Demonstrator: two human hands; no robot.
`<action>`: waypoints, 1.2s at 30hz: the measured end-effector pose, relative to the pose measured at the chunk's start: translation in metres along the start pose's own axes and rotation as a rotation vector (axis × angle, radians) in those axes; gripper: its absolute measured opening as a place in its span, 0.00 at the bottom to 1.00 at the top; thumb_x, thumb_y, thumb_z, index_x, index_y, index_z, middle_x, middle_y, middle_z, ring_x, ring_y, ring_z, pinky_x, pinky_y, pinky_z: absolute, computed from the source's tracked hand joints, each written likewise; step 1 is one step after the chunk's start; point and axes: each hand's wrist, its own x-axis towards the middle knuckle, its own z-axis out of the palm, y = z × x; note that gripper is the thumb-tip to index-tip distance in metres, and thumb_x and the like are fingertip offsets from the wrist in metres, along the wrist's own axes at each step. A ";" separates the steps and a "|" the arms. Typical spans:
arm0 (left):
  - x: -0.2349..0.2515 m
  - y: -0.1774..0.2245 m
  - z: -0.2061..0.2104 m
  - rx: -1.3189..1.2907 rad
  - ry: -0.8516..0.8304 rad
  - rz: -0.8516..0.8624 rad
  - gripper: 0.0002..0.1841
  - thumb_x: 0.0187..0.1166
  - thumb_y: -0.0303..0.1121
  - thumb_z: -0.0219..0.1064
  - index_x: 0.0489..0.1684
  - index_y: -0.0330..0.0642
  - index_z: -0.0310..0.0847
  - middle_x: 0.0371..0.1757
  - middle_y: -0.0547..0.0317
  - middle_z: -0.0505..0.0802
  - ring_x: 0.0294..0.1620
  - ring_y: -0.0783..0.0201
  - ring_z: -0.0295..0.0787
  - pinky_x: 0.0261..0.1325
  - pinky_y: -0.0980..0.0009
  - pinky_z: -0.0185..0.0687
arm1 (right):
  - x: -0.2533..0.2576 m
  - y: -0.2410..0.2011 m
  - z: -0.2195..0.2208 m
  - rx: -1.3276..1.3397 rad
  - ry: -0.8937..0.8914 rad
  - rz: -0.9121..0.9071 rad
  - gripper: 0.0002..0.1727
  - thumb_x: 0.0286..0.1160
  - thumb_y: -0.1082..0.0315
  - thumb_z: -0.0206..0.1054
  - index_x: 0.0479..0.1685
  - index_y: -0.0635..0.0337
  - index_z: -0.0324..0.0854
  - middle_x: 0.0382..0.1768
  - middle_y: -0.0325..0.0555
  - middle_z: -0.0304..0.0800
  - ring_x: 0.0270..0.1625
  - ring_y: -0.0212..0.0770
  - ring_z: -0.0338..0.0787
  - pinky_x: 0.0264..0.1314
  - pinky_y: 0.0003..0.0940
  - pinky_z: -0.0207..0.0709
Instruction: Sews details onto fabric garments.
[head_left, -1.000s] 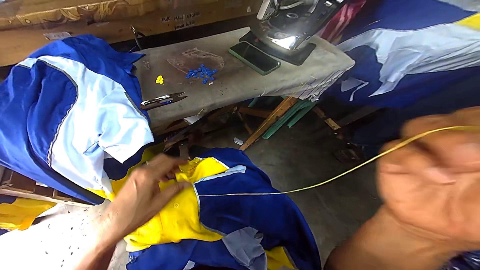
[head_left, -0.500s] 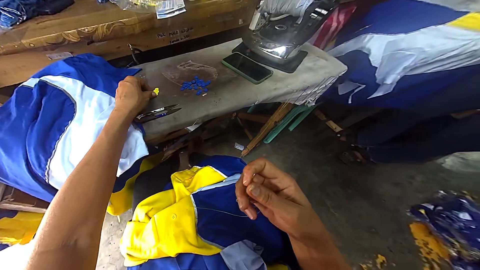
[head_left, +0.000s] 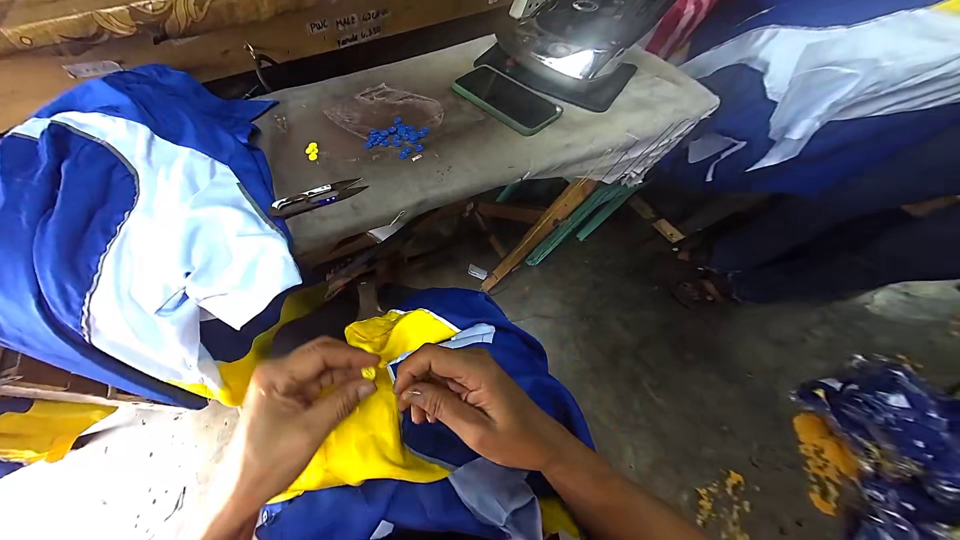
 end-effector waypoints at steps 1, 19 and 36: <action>-0.010 -0.006 0.007 -0.042 0.014 0.007 0.10 0.73 0.27 0.77 0.50 0.39 0.93 0.50 0.59 0.95 0.46 0.68 0.94 0.52 0.74 0.93 | 0.000 0.002 0.002 -0.040 0.007 -0.005 0.10 0.88 0.71 0.59 0.49 0.68 0.84 0.39 0.44 0.90 0.39 0.27 0.88 0.44 0.21 0.84; -0.034 -0.025 0.025 -0.223 0.097 0.042 0.09 0.80 0.27 0.71 0.53 0.38 0.90 0.45 0.60 0.95 0.40 0.71 0.92 0.47 0.77 0.90 | -0.012 0.012 0.013 -0.204 0.041 -0.007 0.09 0.85 0.71 0.64 0.46 0.68 0.88 0.39 0.46 0.91 0.44 0.29 0.90 0.50 0.22 0.84; -0.035 -0.029 0.039 -0.165 0.161 -0.012 0.10 0.72 0.26 0.78 0.48 0.35 0.91 0.46 0.55 0.93 0.43 0.66 0.93 0.50 0.74 0.93 | -0.010 0.011 0.026 -0.006 0.126 0.087 0.07 0.86 0.74 0.60 0.55 0.68 0.76 0.37 0.43 0.91 0.38 0.30 0.93 0.43 0.25 0.89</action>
